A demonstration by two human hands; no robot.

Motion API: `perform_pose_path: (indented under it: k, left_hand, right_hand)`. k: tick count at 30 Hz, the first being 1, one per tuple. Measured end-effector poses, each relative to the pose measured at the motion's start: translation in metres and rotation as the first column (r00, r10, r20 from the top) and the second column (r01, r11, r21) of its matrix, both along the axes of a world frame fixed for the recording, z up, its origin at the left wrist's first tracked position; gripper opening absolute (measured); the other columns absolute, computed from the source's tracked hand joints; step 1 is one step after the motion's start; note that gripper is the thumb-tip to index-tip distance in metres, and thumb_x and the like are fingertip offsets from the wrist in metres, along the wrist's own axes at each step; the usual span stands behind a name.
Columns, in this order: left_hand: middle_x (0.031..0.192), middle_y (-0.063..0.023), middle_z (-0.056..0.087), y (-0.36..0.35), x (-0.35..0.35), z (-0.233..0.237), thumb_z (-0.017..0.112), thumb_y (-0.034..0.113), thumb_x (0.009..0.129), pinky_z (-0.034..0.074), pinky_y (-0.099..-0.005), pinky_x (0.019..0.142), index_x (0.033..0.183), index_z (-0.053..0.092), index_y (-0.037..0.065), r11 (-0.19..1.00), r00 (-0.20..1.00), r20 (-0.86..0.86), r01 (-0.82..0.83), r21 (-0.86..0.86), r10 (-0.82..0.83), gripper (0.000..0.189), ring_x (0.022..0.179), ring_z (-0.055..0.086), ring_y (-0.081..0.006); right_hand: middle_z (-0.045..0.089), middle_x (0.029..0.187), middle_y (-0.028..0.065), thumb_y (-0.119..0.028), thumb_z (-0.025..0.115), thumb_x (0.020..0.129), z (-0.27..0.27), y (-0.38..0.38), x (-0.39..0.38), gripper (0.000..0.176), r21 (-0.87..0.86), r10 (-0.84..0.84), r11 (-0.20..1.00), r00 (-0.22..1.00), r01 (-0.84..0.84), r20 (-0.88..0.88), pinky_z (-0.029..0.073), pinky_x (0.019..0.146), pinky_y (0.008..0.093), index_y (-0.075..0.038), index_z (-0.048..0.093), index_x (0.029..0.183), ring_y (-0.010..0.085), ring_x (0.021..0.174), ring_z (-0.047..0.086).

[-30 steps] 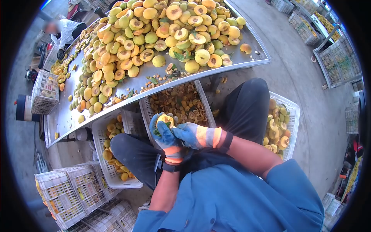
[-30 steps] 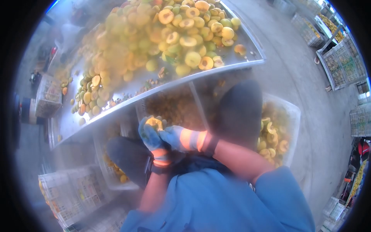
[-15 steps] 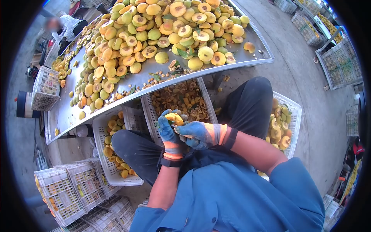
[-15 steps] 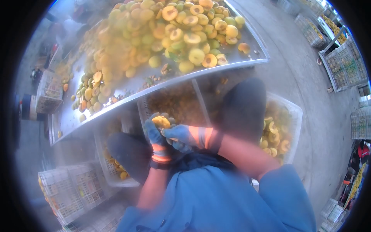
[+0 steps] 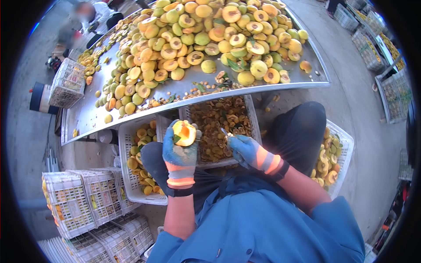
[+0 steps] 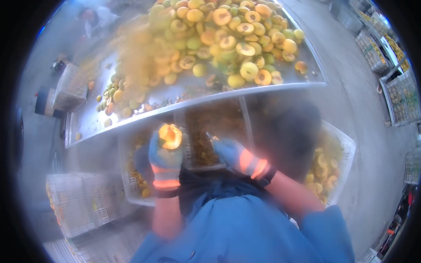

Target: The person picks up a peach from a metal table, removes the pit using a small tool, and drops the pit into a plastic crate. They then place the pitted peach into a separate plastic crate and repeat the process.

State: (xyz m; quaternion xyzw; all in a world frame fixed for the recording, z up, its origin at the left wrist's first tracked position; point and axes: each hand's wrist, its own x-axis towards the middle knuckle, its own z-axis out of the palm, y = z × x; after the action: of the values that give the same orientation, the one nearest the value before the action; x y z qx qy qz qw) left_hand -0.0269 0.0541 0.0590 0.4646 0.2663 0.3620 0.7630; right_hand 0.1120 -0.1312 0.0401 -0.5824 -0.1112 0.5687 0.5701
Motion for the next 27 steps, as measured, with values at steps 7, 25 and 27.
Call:
perform_pose_path:
  k: [7,25,27]
  left_hand:
    - [0.13,-0.017,0.065,0.161,-0.145,-0.007,0.083,0.009,0.09,0.057,-0.0376,0.096,0.134,0.062,-0.003,0.738,0.663,-0.375,-0.427,0.522,0.648,0.05,0.106,0.07,-0.0277]
    - [0.14,-0.0254,0.06,0.121,0.276,-0.071,0.079,0.028,0.084,0.054,-0.0478,0.101,0.128,0.067,0.008,0.331,0.609,-0.706,0.624,0.708,0.36,0.05,0.119,0.063,-0.0442]
    - [0.134,-0.0249,0.062,0.118,0.257,-0.064,0.076,0.024,0.084,0.056,-0.0478,0.097,0.125,0.067,0.008,0.467,0.638,-0.71,0.552,0.691,0.297,0.045,0.113,0.066,-0.0427]
  right_hand:
    - [0.055,0.074,-0.0046,-0.034,0.063,0.107,-0.02,-0.003,-0.016,0.026,-0.005,-0.007,1.0,0.998,0.007,-0.058,0.04,0.056,0.0252,-0.009,0.069,0.104,0.0057,0.063,0.048]
    - [0.066,0.096,0.0117,-0.008,0.056,0.107,-0.048,-0.019,0.023,0.017,0.198,-0.071,0.952,0.463,-0.232,0.884,0.052,0.067,0.035,0.001,0.066,0.117,0.0226,0.077,0.065]
    - [0.062,0.089,0.0028,-0.01,0.055,0.108,-0.038,-0.016,0.021,0.014,0.189,-0.09,0.982,0.851,-0.01,0.517,0.049,0.064,0.0293,-0.002,0.065,0.114,0.0132,0.073,0.06]
